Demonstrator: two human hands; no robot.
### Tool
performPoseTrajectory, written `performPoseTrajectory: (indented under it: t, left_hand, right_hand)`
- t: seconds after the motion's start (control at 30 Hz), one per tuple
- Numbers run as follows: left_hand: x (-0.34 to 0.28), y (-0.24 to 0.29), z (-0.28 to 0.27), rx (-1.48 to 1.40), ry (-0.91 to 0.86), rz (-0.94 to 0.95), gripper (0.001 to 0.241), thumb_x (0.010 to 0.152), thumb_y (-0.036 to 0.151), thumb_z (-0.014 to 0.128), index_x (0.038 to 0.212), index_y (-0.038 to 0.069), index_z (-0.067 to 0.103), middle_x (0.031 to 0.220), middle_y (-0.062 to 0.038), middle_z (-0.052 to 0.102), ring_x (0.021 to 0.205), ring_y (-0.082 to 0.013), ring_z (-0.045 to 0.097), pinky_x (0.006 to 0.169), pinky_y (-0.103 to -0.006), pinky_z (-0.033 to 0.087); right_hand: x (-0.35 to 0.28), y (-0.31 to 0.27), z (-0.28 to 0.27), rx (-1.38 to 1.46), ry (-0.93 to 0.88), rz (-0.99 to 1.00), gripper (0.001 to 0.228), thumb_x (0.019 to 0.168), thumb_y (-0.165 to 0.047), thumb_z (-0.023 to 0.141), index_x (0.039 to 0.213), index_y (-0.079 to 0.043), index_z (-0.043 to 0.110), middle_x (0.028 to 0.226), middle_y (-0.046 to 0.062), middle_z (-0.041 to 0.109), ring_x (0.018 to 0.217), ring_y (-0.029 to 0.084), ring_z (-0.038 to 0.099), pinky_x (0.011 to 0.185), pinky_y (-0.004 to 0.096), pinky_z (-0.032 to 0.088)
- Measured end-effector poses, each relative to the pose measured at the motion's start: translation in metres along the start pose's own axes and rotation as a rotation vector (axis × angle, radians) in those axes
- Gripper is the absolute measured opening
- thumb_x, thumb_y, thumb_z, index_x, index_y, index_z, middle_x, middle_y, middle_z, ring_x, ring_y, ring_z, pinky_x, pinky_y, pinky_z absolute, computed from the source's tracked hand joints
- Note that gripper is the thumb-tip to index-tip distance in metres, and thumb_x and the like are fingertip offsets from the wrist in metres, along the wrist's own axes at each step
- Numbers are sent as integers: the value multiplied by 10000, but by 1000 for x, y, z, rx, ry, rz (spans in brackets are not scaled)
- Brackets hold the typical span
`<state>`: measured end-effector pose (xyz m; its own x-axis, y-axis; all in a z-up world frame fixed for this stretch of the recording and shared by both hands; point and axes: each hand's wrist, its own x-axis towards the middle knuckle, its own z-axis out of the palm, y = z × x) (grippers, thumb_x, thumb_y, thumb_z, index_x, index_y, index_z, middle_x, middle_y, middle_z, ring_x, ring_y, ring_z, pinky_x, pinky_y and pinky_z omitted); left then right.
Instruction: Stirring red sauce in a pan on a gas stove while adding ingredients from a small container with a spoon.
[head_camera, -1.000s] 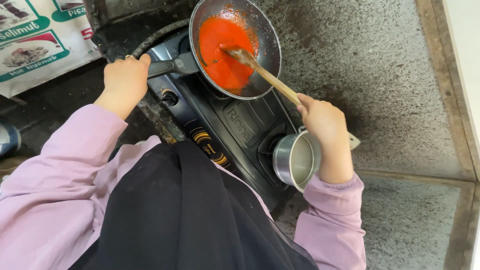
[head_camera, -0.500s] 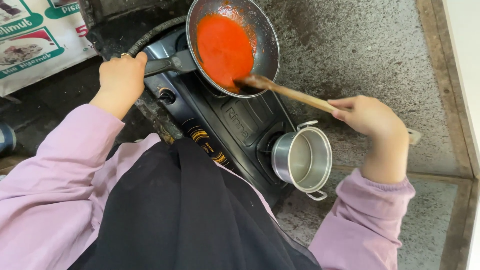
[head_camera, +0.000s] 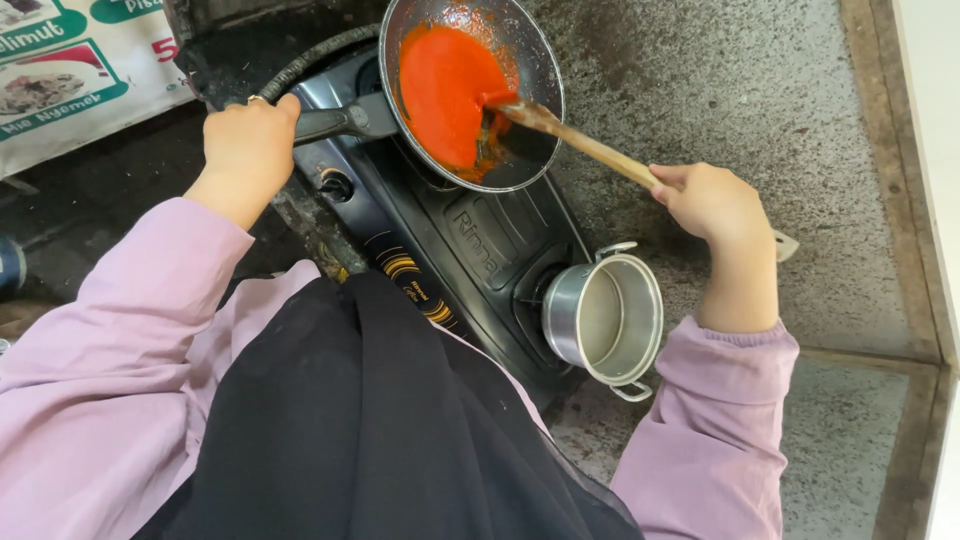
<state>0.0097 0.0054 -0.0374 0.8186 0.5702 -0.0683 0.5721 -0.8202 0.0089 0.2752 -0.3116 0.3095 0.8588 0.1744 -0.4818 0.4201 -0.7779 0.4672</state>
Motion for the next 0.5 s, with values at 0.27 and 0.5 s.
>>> performPoseTrajectory:
  t: [0.27,0.5]
  left_hand:
    - [-3,2,-15,-15,-7,-13,438,830,73,686,1236,210,600,924,-75,736,748,-295,758,555,-355,541]
    - [-1,3,-11,-38,-29,-10,408,825,63,680,1197,206,596,923,-66,742,742,-291,773,539,-351,546]
  right_hand:
    - [-35,10,-23,-95,76,67,429,1050,-412,501,1466,-470,589,1292,39,730,1135,314,672,901,468,514]
    - [45,-11,23,-141,234,32,461,1090,-365,447,1541,-456,480,1271,135,667,1111,388,661,888,523,510]
